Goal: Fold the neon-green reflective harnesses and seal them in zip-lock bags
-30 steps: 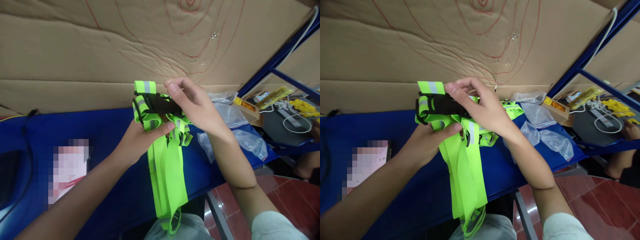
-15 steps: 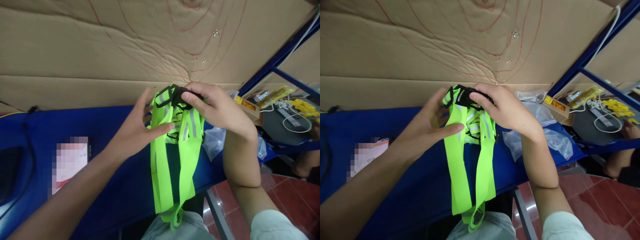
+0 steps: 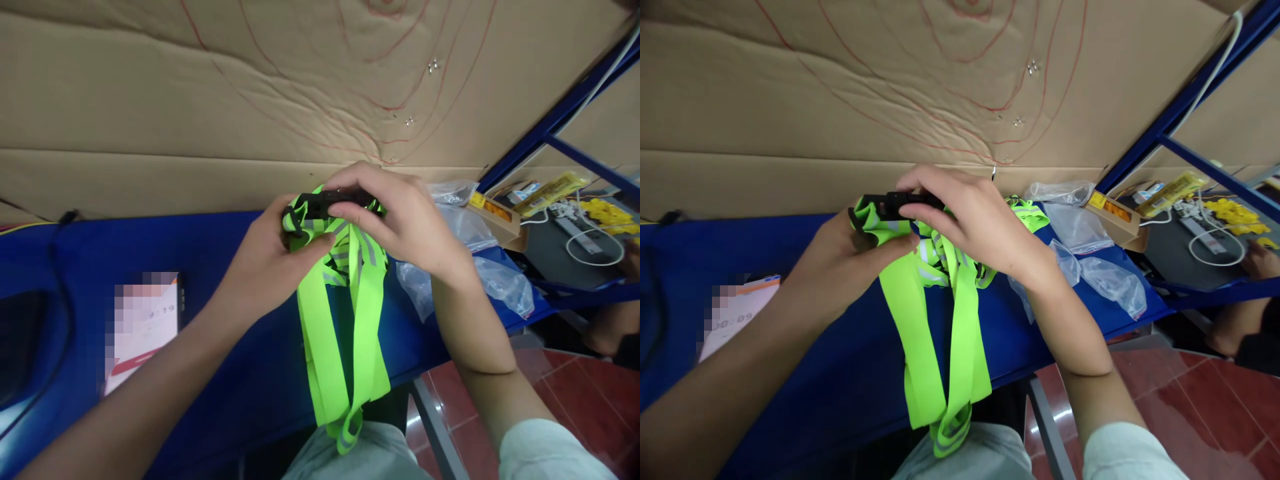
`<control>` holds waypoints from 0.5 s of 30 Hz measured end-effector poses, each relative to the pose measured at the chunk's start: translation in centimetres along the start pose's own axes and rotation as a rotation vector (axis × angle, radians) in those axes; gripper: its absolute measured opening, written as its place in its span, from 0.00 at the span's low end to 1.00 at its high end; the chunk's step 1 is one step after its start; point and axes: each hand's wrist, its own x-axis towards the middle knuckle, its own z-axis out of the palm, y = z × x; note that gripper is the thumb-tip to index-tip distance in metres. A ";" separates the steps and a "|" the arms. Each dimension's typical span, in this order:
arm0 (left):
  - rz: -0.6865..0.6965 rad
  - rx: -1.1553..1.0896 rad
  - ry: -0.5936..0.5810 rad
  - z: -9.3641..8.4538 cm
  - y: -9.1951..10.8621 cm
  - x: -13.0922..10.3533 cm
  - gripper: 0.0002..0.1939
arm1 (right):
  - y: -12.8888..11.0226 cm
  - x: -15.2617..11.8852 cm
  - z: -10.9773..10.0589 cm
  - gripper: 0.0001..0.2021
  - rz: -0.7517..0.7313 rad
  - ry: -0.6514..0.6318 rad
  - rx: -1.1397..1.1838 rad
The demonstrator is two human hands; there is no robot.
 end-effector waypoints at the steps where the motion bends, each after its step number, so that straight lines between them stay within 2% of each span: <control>1: -0.028 -0.069 0.006 0.1 0.0 0.0 0.14 | 0.1 0.0 0.1 0.13 0.020 0.015 0.026; 4: -0.167 -0.361 0.045 -0.1 0.5 0.1 0.09 | 1.0 0.0 0.5 0.24 0.165 0.088 0.170; 6: -0.218 -0.507 0.082 -0.6 1.1 0.3 0.06 | 1.8 0.1 1.1 0.30 0.289 0.056 0.336; 8: -0.208 -0.599 0.088 -1.1 1.7 0.6 0.05 | 2.4 0.4 2.2 0.26 0.400 -0.042 0.533; 10: -0.219 -0.680 0.070 -1.4 1.8 0.9 0.10 | 2.6 0.6 3.4 0.18 0.490 -0.088 0.673; 12: -0.284 -0.710 0.029 -1.5 1.6 1.2 0.13 | 2.6 0.8 4.7 0.14 0.522 -0.021 0.697; 15: -0.407 -0.658 -0.083 -1.2 0.8 1.2 0.13 | 2.4 0.8 5.8 0.13 0.499 0.119 0.539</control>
